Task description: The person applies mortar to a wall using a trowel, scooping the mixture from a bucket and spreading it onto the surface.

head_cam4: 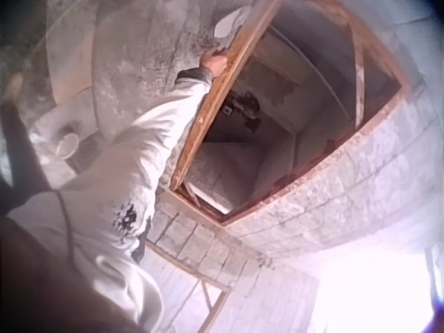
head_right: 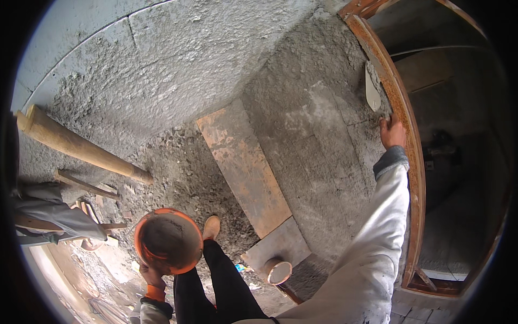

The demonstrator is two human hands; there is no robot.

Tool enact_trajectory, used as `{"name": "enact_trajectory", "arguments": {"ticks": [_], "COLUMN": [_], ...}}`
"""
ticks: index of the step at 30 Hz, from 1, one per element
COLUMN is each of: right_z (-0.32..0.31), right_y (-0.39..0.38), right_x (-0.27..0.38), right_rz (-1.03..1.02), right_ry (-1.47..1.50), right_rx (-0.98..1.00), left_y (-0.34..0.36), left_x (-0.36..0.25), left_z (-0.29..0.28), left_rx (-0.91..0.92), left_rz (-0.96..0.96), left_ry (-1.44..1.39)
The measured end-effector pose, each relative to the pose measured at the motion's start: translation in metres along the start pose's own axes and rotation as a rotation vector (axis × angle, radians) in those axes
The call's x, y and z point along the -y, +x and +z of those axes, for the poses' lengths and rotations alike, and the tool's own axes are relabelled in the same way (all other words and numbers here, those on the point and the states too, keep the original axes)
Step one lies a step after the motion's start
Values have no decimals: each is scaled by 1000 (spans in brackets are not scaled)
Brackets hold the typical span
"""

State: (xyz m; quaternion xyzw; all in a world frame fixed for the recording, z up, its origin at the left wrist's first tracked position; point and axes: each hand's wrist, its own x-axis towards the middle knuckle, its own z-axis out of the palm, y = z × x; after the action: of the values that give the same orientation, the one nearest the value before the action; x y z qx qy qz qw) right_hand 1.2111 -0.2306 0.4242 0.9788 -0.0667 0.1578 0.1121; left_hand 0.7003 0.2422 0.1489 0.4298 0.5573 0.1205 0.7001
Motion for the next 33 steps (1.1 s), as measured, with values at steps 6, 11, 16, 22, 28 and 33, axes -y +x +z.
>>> {"name": "enact_trajectory", "arguments": {"ticks": [6, 11, 16, 22, 28, 33], "right_z": [-41, -70, -122, -91, -55, -83], "right_y": [-56, -104, -136, -28, -129, -316], "right_x": [35, 108, 208, 198, 140, 175], "right_rz": [53, -190, -660, -105, -17, -785], "right_ry": [-147, 221, 817, 1292, 921, 650], "right_rx": [-48, 91, 615, 908, 233, 927], "left_y": [-1, 14, 24, 18, 17, 2], "left_x": [-14, -2, -3, -26, -45, -75], "left_z": [3, -12, -36, -32, -31, 8], "left_rx": [61, 96, 22, 48, -53, 133], "left_rz": [12, 63, 89, 132, 267, 316], "left_ry": [26, 72, 15, -11, 35, 65]}}
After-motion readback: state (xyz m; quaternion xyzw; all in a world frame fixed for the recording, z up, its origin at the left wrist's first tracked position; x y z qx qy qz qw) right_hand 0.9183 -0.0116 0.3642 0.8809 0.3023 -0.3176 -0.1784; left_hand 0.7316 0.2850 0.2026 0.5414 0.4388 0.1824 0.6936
